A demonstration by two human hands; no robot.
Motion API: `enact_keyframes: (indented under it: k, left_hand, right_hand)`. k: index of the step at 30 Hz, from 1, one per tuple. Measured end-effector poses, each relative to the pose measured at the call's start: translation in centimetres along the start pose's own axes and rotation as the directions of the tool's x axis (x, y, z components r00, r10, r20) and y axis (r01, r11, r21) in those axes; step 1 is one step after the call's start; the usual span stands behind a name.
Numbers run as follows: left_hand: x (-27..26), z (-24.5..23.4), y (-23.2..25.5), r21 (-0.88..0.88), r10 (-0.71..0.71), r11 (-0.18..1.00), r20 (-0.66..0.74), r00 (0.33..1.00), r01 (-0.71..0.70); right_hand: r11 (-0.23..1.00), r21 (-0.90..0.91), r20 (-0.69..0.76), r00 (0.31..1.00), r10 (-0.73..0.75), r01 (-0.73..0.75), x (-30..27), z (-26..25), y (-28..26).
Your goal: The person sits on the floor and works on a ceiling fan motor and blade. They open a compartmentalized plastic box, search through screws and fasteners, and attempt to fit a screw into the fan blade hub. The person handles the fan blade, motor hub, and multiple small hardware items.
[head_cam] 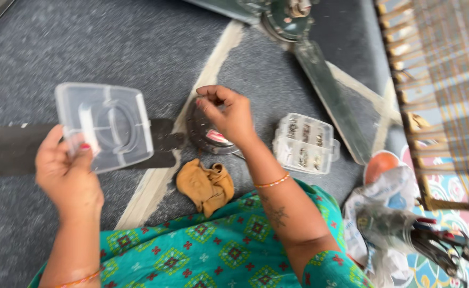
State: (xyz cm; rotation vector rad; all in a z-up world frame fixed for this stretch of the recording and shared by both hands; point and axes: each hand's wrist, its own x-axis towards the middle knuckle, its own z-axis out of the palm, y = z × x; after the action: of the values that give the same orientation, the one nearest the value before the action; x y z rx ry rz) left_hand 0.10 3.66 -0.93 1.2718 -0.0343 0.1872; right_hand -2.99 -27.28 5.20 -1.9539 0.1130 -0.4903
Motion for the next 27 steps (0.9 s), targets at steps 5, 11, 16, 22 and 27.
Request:
enact_keyframes:
  k: [5, 11, 16, 22, 27]
  left_hand:
    - [0.3, -0.5, -0.4, -0.034, -0.004, 0.999, 0.025, 1.0, 0.005]
    - [-0.9, 0.2, 1.9, 0.097, 0.058, 0.993, 0.016, 0.998, -0.059]
    - [-3.7, 3.3, 5.1, 0.013, 0.056, 0.998, 0.056, 0.997, -0.057]
    - [-6.9, 12.8, 5.8, 0.204, 0.151, 0.961, 0.168, 0.974, -0.184]
    - [-7.8, 25.5, 1.2, 0.183, 0.361, 0.867, 0.408, 0.839, -0.463]
  right_hand:
    - [0.989, 0.141, -0.169, 0.984, 0.061, -0.037, -2.0, -11.2, -0.8]
    - [0.745, 0.634, -0.59, 0.753, 0.292, 0.208, -8.4, -25.0, 4.5]
    - [0.61, 0.698, -0.704, 0.511, 0.493, 0.374, -10.1, -31.2, 9.5]
    - [0.529, 0.729, -0.684, 0.427, 0.592, 0.434, -10.2, -32.6, 13.2]
    - [0.52, 0.707, -0.707, 0.449, 0.546, 0.48, -10.6, -33.1, 15.0]
